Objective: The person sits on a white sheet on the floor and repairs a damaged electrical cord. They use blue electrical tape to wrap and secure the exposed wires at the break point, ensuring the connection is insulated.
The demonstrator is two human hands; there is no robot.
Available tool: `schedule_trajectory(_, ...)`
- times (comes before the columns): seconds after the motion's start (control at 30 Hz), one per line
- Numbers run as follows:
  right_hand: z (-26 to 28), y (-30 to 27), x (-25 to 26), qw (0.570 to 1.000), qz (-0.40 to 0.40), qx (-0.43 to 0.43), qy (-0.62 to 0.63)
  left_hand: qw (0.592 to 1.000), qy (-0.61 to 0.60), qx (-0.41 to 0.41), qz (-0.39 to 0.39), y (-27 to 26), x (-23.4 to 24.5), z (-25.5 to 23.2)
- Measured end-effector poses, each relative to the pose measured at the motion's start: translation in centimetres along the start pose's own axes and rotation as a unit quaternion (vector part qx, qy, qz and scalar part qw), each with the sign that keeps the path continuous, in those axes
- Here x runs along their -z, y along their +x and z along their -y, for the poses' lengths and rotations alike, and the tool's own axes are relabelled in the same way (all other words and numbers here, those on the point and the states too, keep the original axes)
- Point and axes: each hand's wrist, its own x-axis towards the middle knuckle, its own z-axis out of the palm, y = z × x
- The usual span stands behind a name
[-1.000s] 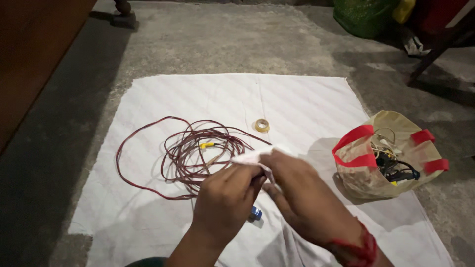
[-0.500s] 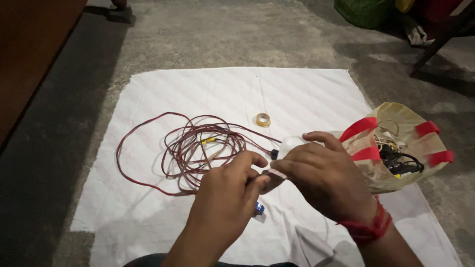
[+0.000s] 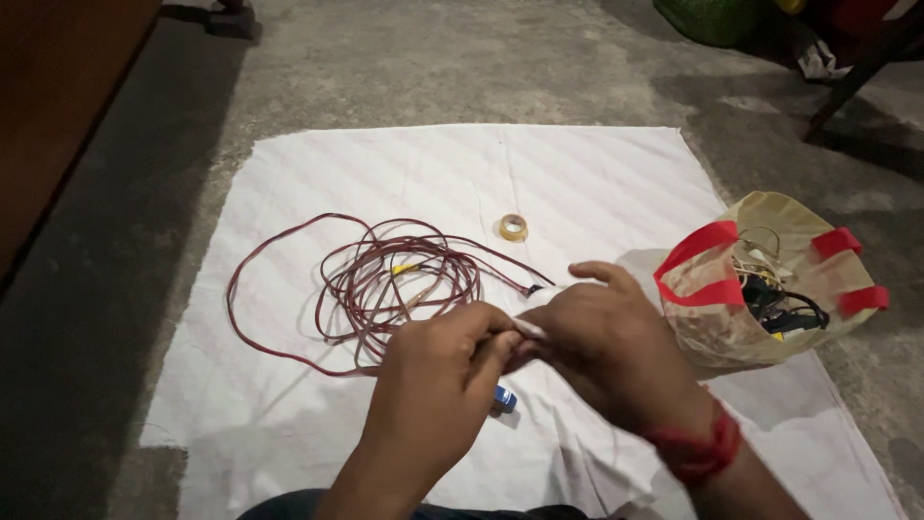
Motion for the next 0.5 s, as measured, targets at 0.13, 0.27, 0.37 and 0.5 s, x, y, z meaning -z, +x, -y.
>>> schedule_trajectory(0.13,-2.6,-0.9,1.4,0.991,0.052,0.011,0.121,0.999,0.014,-0.034,0.021,0.1,-0.7,-0.4)
schedule_trajectory(0.27,-5.1,-2.0,1.8,0.959,0.066,-0.177,0.209,0.999,0.018,0.028,0.022,0.3,-0.4,-0.2)
schedule_trajectory(0.37,-7.4,-3.2,1.8,0.925,-0.229,-0.271,0.135,0.999,-0.023,0.025,-0.010,0.5,0.3,0.0)
schedule_trajectory(0.5,-12.6,-4.9,1.3,0.809,-0.473,-0.273,0.219,0.998,-0.023,0.046,-0.026,0.6,0.8,-0.1)
